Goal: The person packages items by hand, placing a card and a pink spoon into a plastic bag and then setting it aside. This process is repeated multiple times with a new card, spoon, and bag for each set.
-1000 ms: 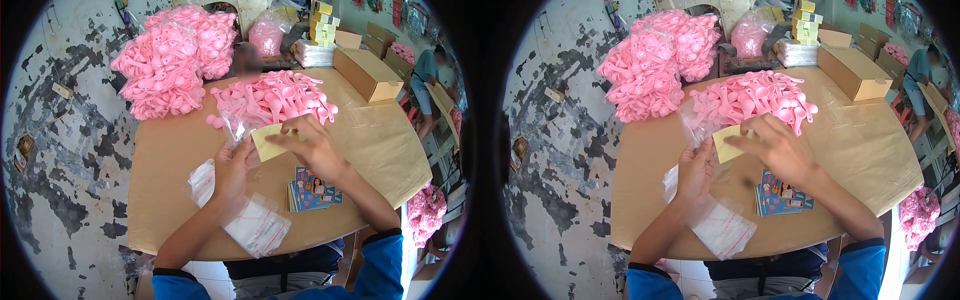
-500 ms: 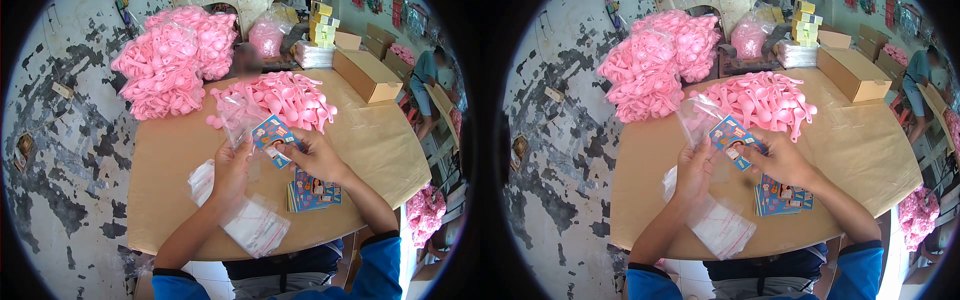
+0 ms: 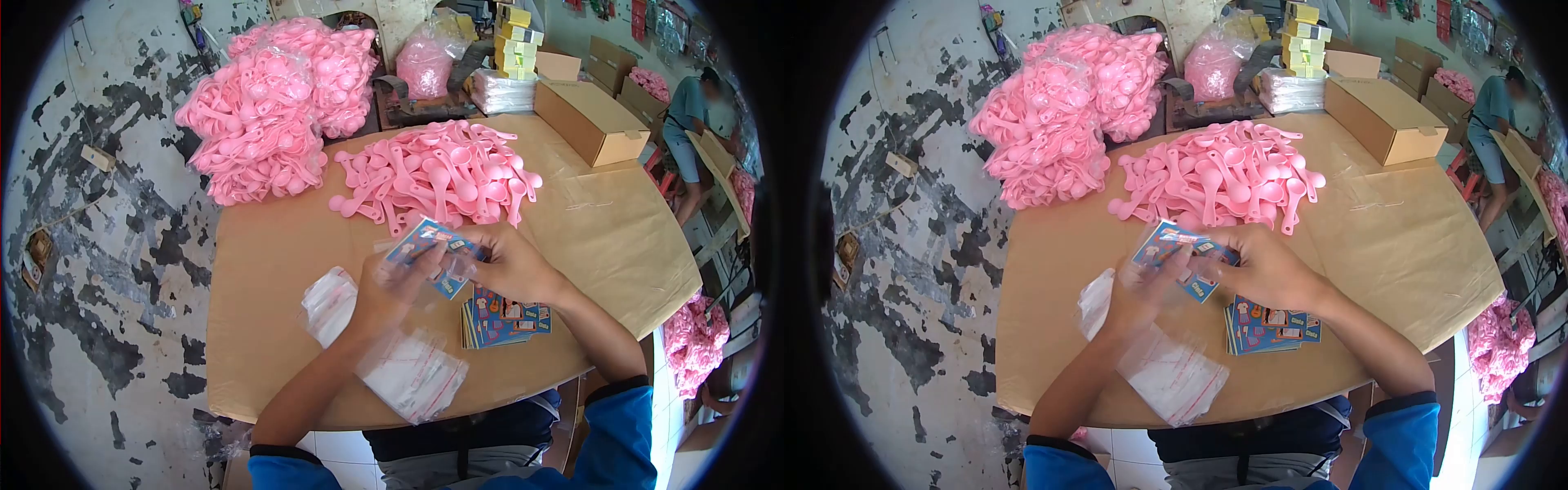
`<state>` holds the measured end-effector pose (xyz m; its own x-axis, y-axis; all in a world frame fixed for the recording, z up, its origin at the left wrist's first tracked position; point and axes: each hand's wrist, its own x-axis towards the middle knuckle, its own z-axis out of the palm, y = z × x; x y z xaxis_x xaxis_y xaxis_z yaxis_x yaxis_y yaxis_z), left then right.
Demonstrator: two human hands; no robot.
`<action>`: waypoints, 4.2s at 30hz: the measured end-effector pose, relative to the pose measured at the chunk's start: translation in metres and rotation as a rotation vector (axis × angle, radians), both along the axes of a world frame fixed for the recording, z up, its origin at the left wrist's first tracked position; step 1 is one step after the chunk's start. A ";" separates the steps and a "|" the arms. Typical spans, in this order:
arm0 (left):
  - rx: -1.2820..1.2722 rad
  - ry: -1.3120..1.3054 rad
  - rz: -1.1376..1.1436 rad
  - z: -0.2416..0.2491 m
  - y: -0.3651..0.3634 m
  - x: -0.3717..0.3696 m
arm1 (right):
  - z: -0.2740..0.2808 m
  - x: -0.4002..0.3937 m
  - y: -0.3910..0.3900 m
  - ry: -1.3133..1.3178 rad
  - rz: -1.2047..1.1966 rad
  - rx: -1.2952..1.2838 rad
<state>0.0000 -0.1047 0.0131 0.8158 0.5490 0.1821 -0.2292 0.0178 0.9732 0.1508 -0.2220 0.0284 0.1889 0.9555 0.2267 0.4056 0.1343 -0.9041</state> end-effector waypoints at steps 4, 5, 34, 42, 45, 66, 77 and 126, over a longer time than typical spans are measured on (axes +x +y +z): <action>-0.076 -0.016 -0.001 -0.004 0.001 0.004 | 0.001 -0.004 -0.001 0.177 0.018 0.002; -0.104 -0.034 -0.007 -0.001 0.001 0.004 | -0.001 -0.005 0.000 0.242 0.033 0.020; 0.174 -0.152 -0.169 -0.017 0.002 -0.008 | -0.023 -0.015 0.006 0.355 0.079 0.082; 0.004 -0.321 0.046 -0.006 0.016 0.001 | 0.008 0.012 -0.001 0.517 0.025 -0.050; 0.173 -0.260 0.054 -0.012 0.019 0.001 | 0.005 0.014 -0.003 0.126 -0.038 -0.009; -0.132 -0.224 0.083 -0.025 0.031 0.006 | -0.059 0.161 -0.015 -0.646 -0.790 -0.231; -0.309 -0.348 0.081 -0.011 0.039 0.004 | 0.011 0.114 -0.042 -0.228 0.031 -0.119; -0.069 -0.239 -0.041 -0.018 0.013 0.003 | 0.008 0.009 -0.001 0.186 -0.134 -0.009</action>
